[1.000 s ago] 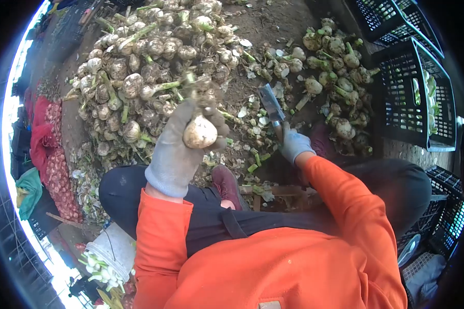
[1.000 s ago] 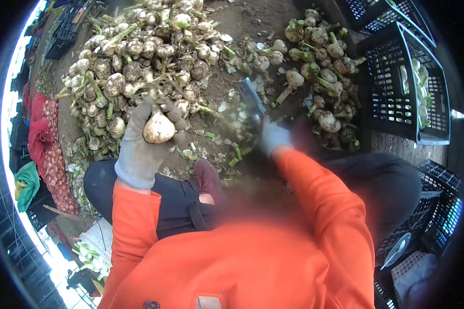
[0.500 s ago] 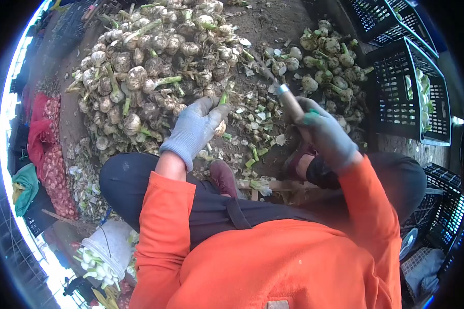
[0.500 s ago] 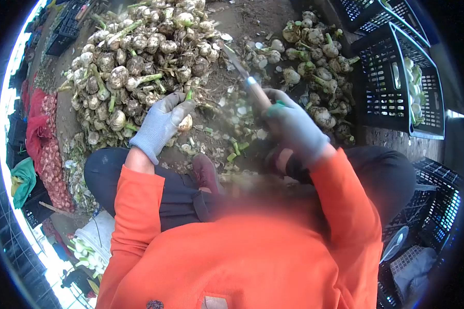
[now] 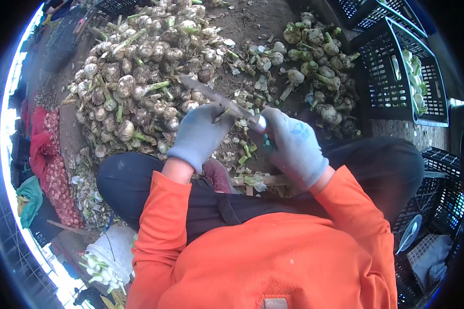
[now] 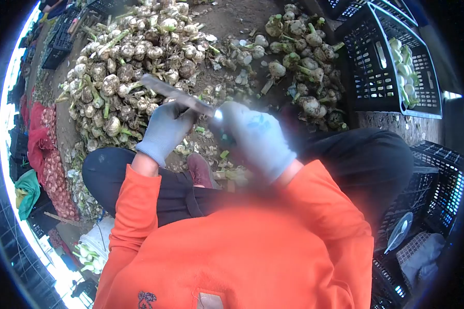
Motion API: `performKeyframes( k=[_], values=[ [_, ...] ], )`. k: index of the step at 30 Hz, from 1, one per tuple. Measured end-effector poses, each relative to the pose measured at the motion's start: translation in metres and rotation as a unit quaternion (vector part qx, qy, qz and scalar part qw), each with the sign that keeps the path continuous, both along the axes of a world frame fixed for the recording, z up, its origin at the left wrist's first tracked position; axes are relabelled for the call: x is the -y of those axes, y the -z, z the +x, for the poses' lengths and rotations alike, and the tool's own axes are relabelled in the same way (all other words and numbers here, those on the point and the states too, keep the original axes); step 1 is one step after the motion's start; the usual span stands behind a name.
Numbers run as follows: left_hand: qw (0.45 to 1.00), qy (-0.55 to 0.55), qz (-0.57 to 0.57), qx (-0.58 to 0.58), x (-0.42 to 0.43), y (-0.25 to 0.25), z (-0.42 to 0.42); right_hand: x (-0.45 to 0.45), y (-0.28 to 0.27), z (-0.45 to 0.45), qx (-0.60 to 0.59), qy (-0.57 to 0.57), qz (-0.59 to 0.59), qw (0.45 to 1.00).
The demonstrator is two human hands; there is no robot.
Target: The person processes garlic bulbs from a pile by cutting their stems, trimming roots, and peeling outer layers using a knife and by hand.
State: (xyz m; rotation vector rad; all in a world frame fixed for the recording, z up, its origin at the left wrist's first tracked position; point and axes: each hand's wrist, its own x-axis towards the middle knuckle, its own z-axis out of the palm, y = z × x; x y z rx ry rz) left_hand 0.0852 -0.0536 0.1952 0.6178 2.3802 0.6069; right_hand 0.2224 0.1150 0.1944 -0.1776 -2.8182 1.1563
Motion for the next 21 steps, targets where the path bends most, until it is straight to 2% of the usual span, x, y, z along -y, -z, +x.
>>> performKeyframes(
  k=[1, 2, 4, 5, 7, 9, 11, 13, 17, 21],
  values=[
    [0.997, -0.01, 0.081, -0.008, -0.005, -0.011, 0.007, -0.001, 0.017, 0.002, 0.053, 0.007, -0.013, 0.999],
    [0.994, -0.046, 0.103, 0.013, -0.002, -0.011, 0.01, -0.002, 0.034, 0.007, 0.105, 0.016, -0.026, 0.994],
    [0.979, -0.123, 0.156, 0.043, 0.003, -0.007, 0.004, -0.006, 0.046, 0.015, 0.125, 0.026, -0.053, 0.99],
    [0.951, -0.18, 0.224, 0.11, 0.006, -0.003, 0.002, -0.005, 0.042, 0.019, 0.129, 0.029, -0.067, 0.989],
    [0.975, -0.085, 0.203, -0.013, 0.013, 0.006, -0.008, -0.001, 0.027, 0.017, 0.13, 0.066, -0.101, 0.984],
    [0.971, -0.033, 0.201, -0.122, 0.012, 0.004, -0.01, -0.004, 0.02, 0.008, 0.134, 0.094, -0.188, 0.968],
    [0.954, -0.148, 0.258, -0.03, 0.008, 0.007, -0.01, -0.004, 0.011, 0.004, 0.184, 0.134, -0.233, 0.945],
    [0.906, -0.267, 0.309, 0.107, -0.003, -0.009, -0.009, -0.003, 0.01, 0.003, 0.135, 0.144, -0.277, 0.94],
    [0.771, -0.338, 0.44, 0.312, 0.002, 0.003, -0.012, -0.007, 0.008, -0.003, 0.06, 0.158, -0.366, 0.915],
    [0.716, -0.269, 0.422, 0.486, -0.003, 0.007, -0.005, -0.01, 0.003, -0.004, -0.04, 0.129, -0.171, 0.976]
  ],
)
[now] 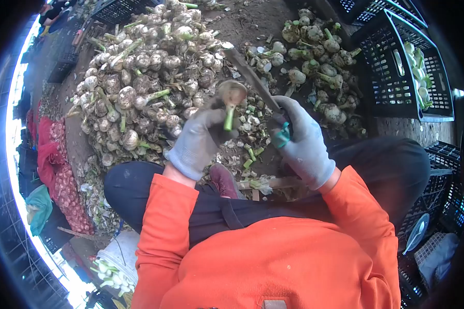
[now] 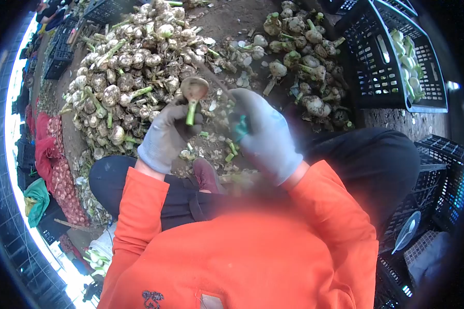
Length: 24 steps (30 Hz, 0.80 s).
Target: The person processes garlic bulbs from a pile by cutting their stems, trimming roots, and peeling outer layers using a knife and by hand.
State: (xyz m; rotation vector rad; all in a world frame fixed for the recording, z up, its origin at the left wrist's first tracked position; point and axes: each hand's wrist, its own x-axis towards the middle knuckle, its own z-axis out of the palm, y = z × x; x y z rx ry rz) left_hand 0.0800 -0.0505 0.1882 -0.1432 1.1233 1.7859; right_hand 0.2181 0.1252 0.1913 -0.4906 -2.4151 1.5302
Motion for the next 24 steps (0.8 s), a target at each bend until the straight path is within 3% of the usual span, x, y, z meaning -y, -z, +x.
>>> performKeyframes(
  k=[3, 7, 10, 15, 17, 19, 20, 22, 24],
  values=[
    [0.994, 0.06, -0.046, -0.074, -0.016, -0.012, 0.016, -0.002, -0.003, 0.004, -0.016, -0.044, 0.108, 0.993],
    [0.974, 0.089, -0.088, -0.188, -0.005, 0.009, 0.016, -0.002, -0.01, 0.008, 0.018, -0.105, 0.242, 0.964],
    [0.88, 0.173, -0.088, -0.434, 0.003, 0.013, 0.011, 0.0, -0.017, 0.008, -0.006, -0.119, 0.319, 0.94],
    [0.822, 0.256, -0.153, -0.486, 0.006, 0.018, 0.012, 0.002, -0.017, 0.006, -0.011, -0.125, 0.381, 0.916],
    [0.722, 0.246, -0.129, -0.633, 0.01, 0.033, 0.012, 0.004, -0.013, 0.006, -0.011, -0.133, 0.395, 0.909],
    [0.733, 0.232, -0.125, -0.627, 0.007, 0.022, 0.016, 0.003, -0.013, 0.005, -0.03, -0.138, 0.387, 0.911],
    [0.795, 0.225, -0.13, -0.549, 0.008, 0.012, 0.021, 0.001, -0.014, 0.005, -0.038, -0.139, 0.384, 0.912],
    [0.86, 0.21, -0.124, -0.448, 0.006, 0.003, 0.025, -0.004, -0.003, 0.003, -0.063, -0.131, 0.397, 0.906],
    [0.881, 0.194, -0.103, -0.418, 0.005, 0.004, 0.025, -0.014, 0.007, -0.002, -0.076, -0.124, 0.404, 0.903]
  ],
)
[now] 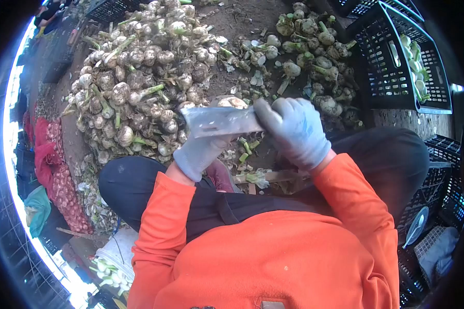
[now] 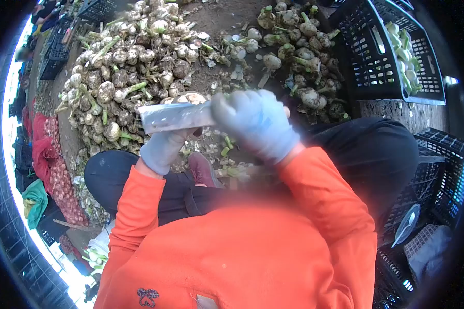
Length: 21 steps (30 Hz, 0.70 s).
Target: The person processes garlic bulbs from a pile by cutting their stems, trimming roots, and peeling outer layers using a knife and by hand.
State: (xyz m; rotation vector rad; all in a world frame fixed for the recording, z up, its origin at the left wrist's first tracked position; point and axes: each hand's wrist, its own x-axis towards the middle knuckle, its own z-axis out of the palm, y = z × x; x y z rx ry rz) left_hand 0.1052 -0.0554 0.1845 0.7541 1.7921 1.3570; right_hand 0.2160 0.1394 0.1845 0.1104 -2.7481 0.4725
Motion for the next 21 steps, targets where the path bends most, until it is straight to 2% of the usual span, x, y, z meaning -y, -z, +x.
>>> performKeyframes(
  k=[1, 2, 3, 4, 5, 6, 7, 8, 9, 10, 11, 12, 13, 15, 17, 19, 21],
  values=[
    [0.999, -0.026, 0.011, 0.042, -0.002, -0.007, 0.003, -0.007, 0.006, -0.003, 0.002, 0.003, -0.003, 1.0],
    [0.995, -0.051, 0.022, 0.085, -0.006, -0.018, 0.008, -0.015, 0.028, -0.009, 0.107, 0.08, 0.005, 0.991],
    [0.989, -0.075, 0.036, 0.124, -0.011, -0.026, 0.011, -0.031, 0.044, -0.009, 0.134, 0.113, -0.032, 0.984],
    [0.981, -0.107, 0.054, 0.154, -0.014, -0.029, 0.012, -0.031, 0.047, -0.006, 0.078, 0.131, -0.067, 0.986],
    [0.972, -0.112, 0.061, 0.197, -0.009, -0.012, -0.003, -0.032, 0.048, -0.005, 0.019, 0.143, -0.098, 0.985],
    [0.96, -0.116, 0.068, 0.246, 0.0, 0.023, -0.024, -0.024, 0.039, -0.006, 0.024, 0.176, -0.155, 0.972],
    [0.97, -0.142, 0.001, 0.196, -0.01, 0.017, -0.02, -0.012, 0.03, -0.006, 0.031, 0.214, -0.211, 0.953],
    [0.972, -0.165, -0.07, 0.151, -0.02, 0.011, -0.017, -0.01, 0.031, -0.002, 0.101, 0.249, -0.246, 0.931],
    [0.95, -0.227, -0.083, 0.195, -0.023, 0.016, -0.017, -0.012, 0.04, 0.002, 0.195, 0.284, -0.283, 0.895],
    [0.949, -0.226, -0.102, 0.193, -0.03, 0.016, -0.021, -0.017, 0.067, 0.01, 0.248, 0.275, -0.324, 0.871],
    [0.947, -0.227, -0.121, 0.192, -0.034, 0.017, -0.025, -0.017, 0.089, 0.015, 0.321, 0.278, -0.378, 0.823],
    [0.947, -0.229, -0.085, 0.206, -0.035, 0.038, -0.032, -0.014, 0.099, 0.019, 0.347, 0.24, -0.356, 0.834],
    [0.953, -0.228, -0.059, 0.19, -0.044, 0.035, -0.031, -0.009, 0.091, 0.02, 0.36, 0.238, -0.324, 0.842],
    [0.947, -0.174, 0.016, 0.269, -0.063, 0.036, -0.035, -0.004, 0.074, 0.016, 0.362, 0.226, -0.323, 0.845],
    [0.936, -0.127, 0.119, 0.306, -0.091, 0.005, -0.025, -0.003, 0.068, 0.015, 0.313, 0.217, -0.289, 0.878],
    [0.933, -0.158, 0.161, 0.28, -0.113, -0.025, -0.01, -0.002, 0.065, 0.011, 0.285, 0.228, -0.277, 0.889],
    [0.938, -0.16, 0.143, 0.274, -0.117, -0.019, -0.016, -0.008, 0.052, 0.01, 0.304, 0.203, -0.23, 0.902]
  ],
)
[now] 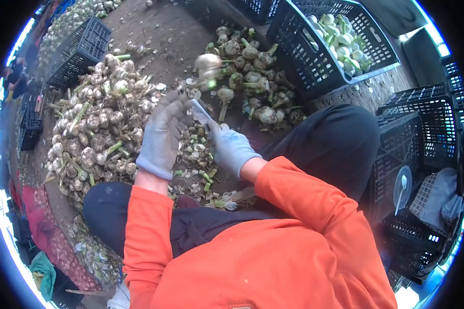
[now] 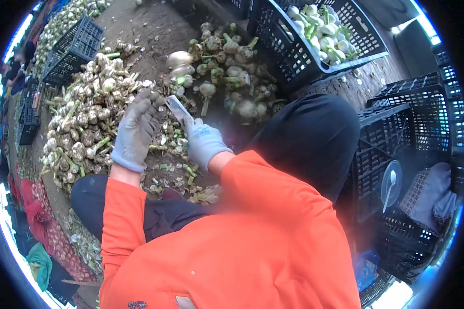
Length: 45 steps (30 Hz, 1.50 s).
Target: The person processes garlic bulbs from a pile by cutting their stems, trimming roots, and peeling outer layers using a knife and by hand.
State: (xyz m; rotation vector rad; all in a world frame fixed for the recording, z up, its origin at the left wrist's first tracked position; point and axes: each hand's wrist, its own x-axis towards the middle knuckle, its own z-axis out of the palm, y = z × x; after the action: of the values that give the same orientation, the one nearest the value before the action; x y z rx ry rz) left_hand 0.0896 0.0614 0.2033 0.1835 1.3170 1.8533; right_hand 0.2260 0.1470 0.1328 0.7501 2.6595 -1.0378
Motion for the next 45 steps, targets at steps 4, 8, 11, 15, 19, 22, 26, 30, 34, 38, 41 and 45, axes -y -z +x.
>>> performKeyframes(
  k=[4, 8, 11, 15, 19, 22, 26, 30, 34, 38, 41, 45],
  values=[
    [0.999, -0.029, -0.011, 0.016, 0.007, 0.013, -0.002, -0.002, 0.006, 0.007, 0.052, -0.064, 0.022, 0.996],
    [0.996, -0.086, 0.005, 0.002, 0.01, -0.022, 0.008, -0.003, 0.013, 0.007, -0.006, -0.084, -0.003, 0.996],
    [0.994, -0.07, -0.031, -0.077, 0.024, -0.031, 0.011, -0.01, -0.014, 0.004, -0.097, -0.003, -0.103, 0.99],
    [0.97, -0.063, -0.021, -0.233, 0.03, 0.008, 0.01, -0.01, -0.015, -0.009, -0.153, 0.209, -0.588, 0.767],
    [0.982, -0.172, 0.059, -0.059, 0.005, -0.007, 0.024, 0.016, -0.06, -0.02, -0.155, 0.111, -0.75, 0.634],
    [0.972, -0.205, 0.111, -0.013, 0.015, -0.04, 0.018, 0.047, -0.13, -0.044, -0.14, 0.173, -0.755, 0.616],
    [0.943, -0.214, 0.063, -0.246, 0.018, -0.013, -0.005, 0.055, -0.102, -0.102, -0.195, 0.13, -0.717, 0.657],
    [0.947, -0.188, 0.065, -0.253, 0.045, -0.04, -0.01, 0.057, -0.103, -0.154, -0.235, 0.155, -0.701, 0.656],
    [0.871, -0.189, -0.032, -0.451, 0.041, -0.025, -0.01, 0.034, -0.077, -0.173, -0.282, 0.206, -0.712, 0.609],
    [0.867, -0.016, -0.256, -0.427, 0.063, -0.056, 0.003, -0.032, -0.013, -0.202, -0.222, 0.236, -0.72, 0.613],
    [0.864, -0.077, -0.265, -0.422, 0.071, -0.065, -0.009, -0.017, -0.007, -0.241, -0.204, 0.148, -0.777, 0.576],
    [0.834, -0.19, -0.3, -0.422, 0.096, -0.077, -0.008, 0.014, 0.024, -0.299, -0.137, -0.08, -0.853, 0.498]
  ],
)
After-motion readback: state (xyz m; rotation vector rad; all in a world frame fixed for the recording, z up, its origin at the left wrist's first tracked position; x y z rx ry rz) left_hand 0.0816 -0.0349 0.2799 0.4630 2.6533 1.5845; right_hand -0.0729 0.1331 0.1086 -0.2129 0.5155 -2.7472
